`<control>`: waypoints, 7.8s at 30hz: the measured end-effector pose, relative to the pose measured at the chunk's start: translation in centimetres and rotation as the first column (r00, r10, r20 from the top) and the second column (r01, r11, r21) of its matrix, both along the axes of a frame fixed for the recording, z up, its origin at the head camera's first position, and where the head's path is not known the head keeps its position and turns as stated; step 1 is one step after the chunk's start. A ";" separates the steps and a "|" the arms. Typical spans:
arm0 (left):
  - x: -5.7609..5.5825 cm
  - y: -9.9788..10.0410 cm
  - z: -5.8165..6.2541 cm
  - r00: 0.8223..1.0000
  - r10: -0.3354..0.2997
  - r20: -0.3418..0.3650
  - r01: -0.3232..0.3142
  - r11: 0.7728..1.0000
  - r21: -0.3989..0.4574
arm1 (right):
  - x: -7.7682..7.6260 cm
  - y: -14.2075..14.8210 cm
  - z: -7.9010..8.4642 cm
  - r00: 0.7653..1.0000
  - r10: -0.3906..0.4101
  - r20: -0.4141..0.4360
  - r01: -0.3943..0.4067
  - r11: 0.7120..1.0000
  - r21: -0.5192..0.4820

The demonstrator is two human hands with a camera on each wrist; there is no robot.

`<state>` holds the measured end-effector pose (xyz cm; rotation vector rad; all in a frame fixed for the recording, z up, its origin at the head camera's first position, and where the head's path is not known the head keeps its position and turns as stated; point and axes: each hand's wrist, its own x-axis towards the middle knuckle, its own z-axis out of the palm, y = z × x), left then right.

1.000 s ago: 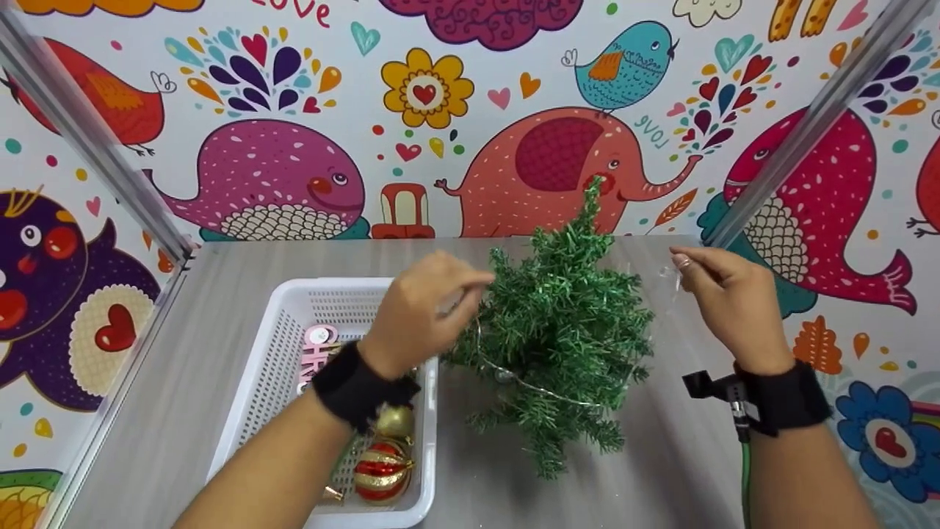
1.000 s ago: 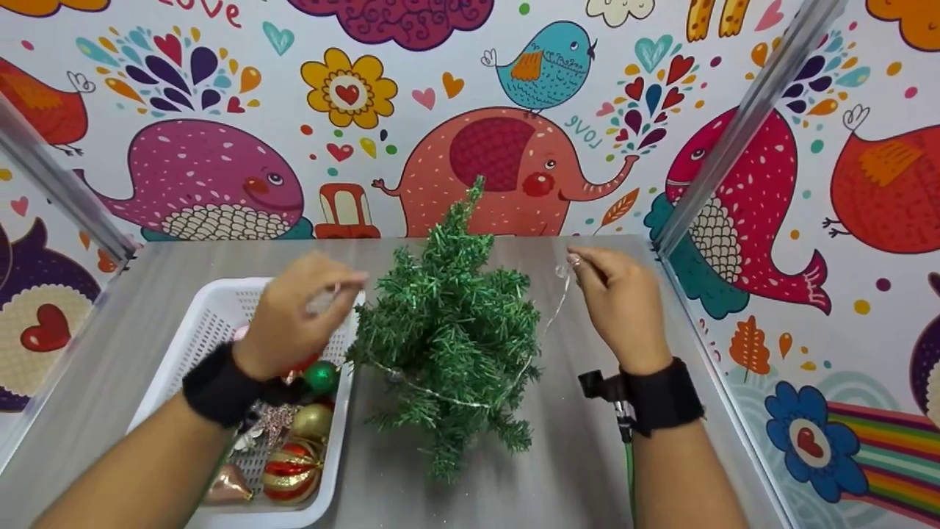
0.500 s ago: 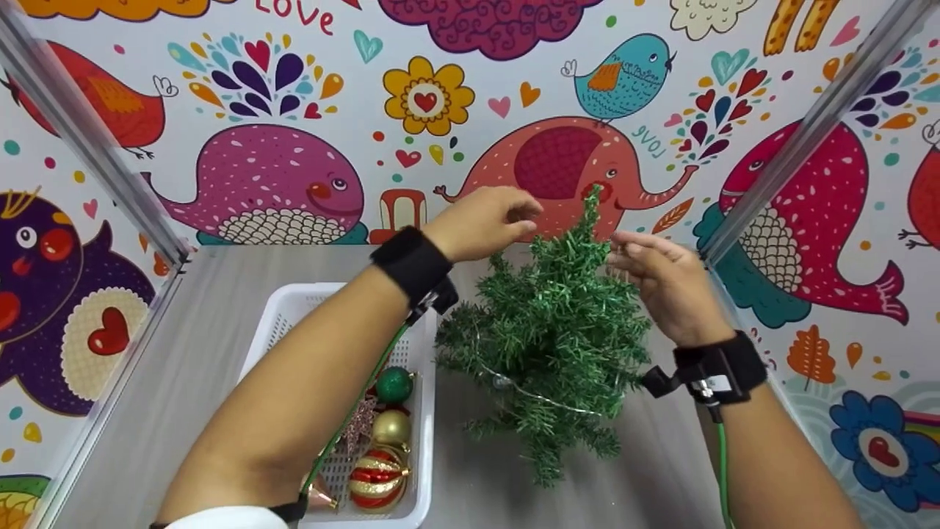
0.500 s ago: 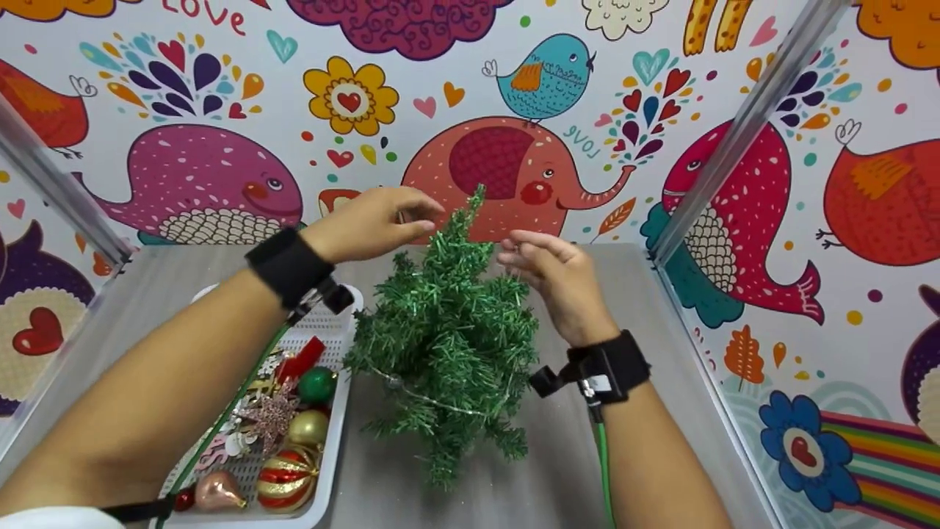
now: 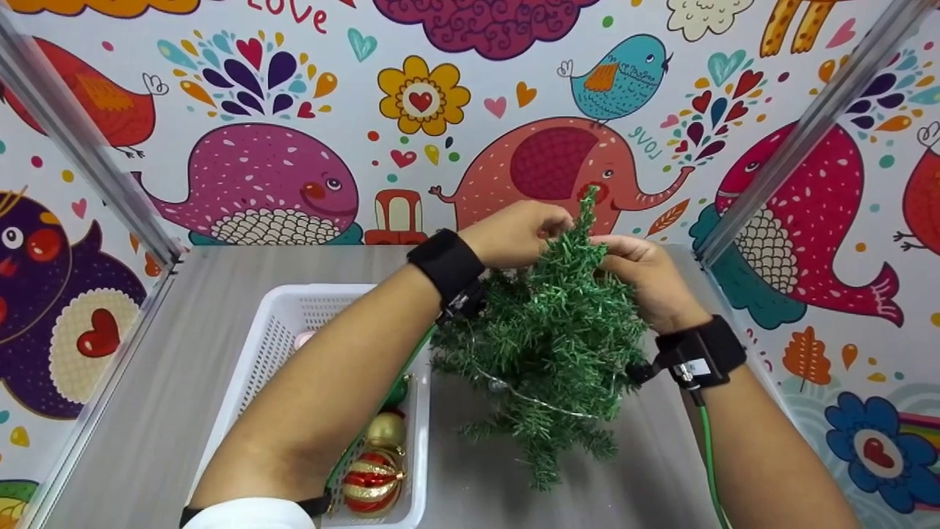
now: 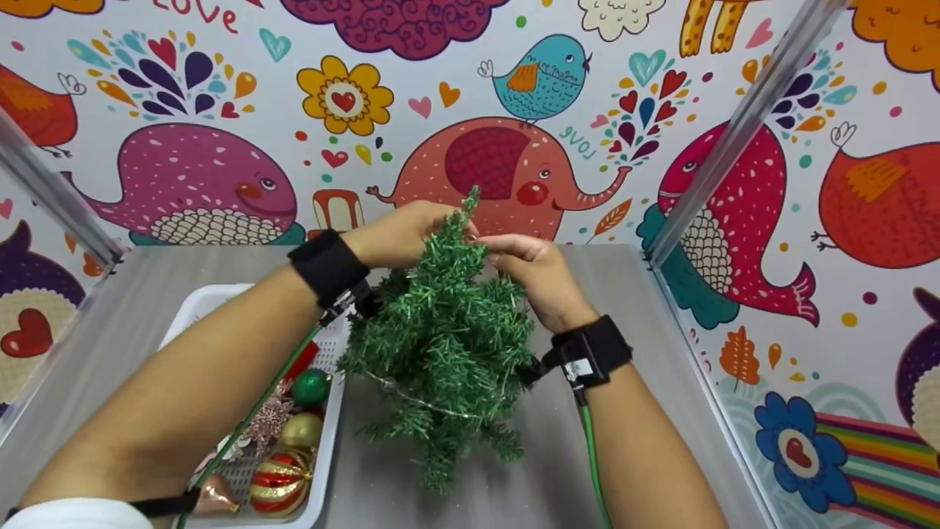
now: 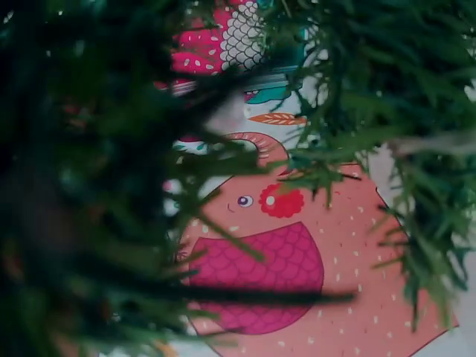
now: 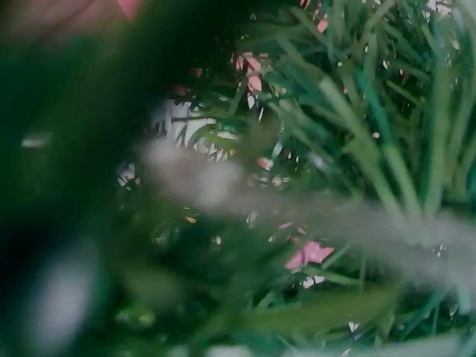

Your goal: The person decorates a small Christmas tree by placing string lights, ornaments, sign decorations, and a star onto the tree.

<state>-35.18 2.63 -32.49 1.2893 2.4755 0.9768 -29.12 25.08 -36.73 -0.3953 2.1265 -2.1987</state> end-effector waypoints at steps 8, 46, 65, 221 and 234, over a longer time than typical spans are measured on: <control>0.0 0.1 0.6 0.999 0.042 -0.026 -0.039 0.992 0.117 | 0.0 0.3 0.1 0.999 -0.029 -0.019 0.029 1.000 -0.004; 9.6 -12.1 -0.9 0.835 0.499 -0.233 -0.365 0.818 0.445 | 8.2 8.6 -9.3 0.984 -0.051 0.172 0.132 0.856 -0.500; 18.4 -17.2 -12.1 0.924 0.366 -0.109 -0.381 0.900 -0.213 | 20.5 3.9 -18.9 0.927 0.229 0.298 0.023 0.757 -0.653; 24.5 -1.8 -13.2 0.878 0.309 0.367 -0.479 0.533 0.698 | 20.2 -8.8 -6.7 0.734 -0.199 -0.650 0.433 0.874 0.222; 22.5 -1.1 -14.1 0.762 0.637 -0.115 -0.419 0.620 0.663 | 19.0 -8.9 -8.4 0.551 -0.167 -0.818 0.633 0.722 0.279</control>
